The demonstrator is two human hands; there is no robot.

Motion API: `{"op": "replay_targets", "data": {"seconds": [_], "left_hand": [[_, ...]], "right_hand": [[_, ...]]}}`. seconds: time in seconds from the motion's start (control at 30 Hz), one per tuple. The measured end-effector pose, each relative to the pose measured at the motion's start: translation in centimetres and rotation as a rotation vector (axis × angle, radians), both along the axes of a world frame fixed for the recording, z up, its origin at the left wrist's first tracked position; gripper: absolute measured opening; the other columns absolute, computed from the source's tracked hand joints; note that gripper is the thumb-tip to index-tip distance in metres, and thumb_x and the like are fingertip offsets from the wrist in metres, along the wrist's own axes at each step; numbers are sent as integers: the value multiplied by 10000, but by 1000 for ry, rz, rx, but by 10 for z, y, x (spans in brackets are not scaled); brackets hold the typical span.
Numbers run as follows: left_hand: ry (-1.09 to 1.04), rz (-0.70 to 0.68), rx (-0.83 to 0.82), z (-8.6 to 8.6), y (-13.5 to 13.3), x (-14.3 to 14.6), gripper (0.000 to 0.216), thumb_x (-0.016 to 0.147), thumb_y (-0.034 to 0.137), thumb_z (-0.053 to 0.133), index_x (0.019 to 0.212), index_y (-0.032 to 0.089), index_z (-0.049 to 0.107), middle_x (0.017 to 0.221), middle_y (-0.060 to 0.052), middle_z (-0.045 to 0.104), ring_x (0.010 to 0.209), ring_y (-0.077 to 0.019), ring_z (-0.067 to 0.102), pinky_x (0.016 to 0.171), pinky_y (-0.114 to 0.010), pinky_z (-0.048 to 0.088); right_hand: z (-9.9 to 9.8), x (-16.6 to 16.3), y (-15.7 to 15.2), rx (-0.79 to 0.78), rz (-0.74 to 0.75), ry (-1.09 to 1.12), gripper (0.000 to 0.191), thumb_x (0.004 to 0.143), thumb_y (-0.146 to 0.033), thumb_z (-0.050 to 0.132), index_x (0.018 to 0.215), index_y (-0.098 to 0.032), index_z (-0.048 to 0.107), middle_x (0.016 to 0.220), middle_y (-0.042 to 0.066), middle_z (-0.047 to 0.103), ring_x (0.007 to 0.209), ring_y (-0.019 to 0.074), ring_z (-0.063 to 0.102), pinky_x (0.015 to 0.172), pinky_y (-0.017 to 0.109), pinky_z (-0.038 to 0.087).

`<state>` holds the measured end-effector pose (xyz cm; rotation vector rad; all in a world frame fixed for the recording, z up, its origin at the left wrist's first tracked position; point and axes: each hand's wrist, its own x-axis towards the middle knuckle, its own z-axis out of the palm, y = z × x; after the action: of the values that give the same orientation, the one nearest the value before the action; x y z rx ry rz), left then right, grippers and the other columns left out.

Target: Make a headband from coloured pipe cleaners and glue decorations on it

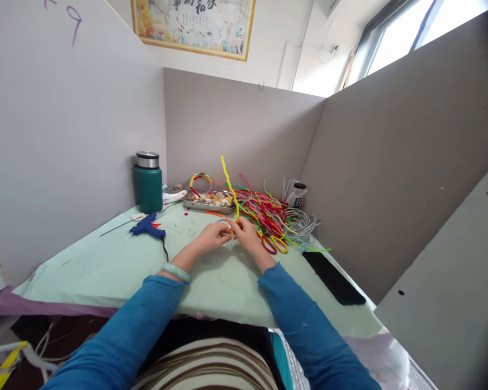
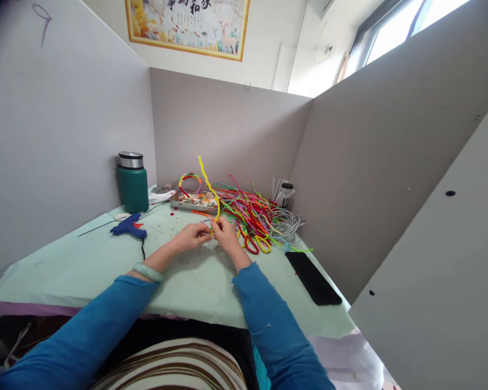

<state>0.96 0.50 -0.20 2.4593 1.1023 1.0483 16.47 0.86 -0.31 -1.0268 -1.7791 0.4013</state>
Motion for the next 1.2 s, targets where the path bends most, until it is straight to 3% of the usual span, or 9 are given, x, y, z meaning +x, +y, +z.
{"op": "replay_targets", "data": {"seconds": [0.23,0.47,0.73,1.07,1.2], "left_hand": [[-14,-4,42,0,-1,0,136,745,255,531,712,147,606,661,-2,585,594,-103,471,566,-214,339],[28,-23,207,1,-2,1,133,772,237,532,681,151,576,660,-6,560,636,-112,465,624,-226,355],[-29,-32,206,1,-5,1,187,788,217,522,950,178,608,828,-34,616,698,-122,508,687,-241,398],[-2,-50,290,1,-3,2,148,811,209,516,882,176,642,800,-50,615,777,-146,527,740,-262,402],[-32,-40,300,2,-4,3,152,819,219,503,868,175,640,819,-58,616,791,-149,533,753,-273,408]], "right_hand": [[0,0,0,-13,19,39,259,802,-393,455,634,-199,417,530,-48,455,513,103,433,500,218,307],[-6,2,9,-11,-47,13,247,767,-364,470,597,-192,422,529,-55,451,512,93,403,491,211,292],[-7,5,15,-23,-25,-23,268,768,-351,443,564,-182,482,546,-41,477,537,101,422,501,213,297],[-8,5,14,-51,28,-31,354,799,-417,408,534,-186,455,517,-38,445,516,105,393,488,216,286],[-6,5,13,-24,-45,-36,387,828,-460,383,578,-187,496,563,-21,499,555,118,431,524,222,312]]}}
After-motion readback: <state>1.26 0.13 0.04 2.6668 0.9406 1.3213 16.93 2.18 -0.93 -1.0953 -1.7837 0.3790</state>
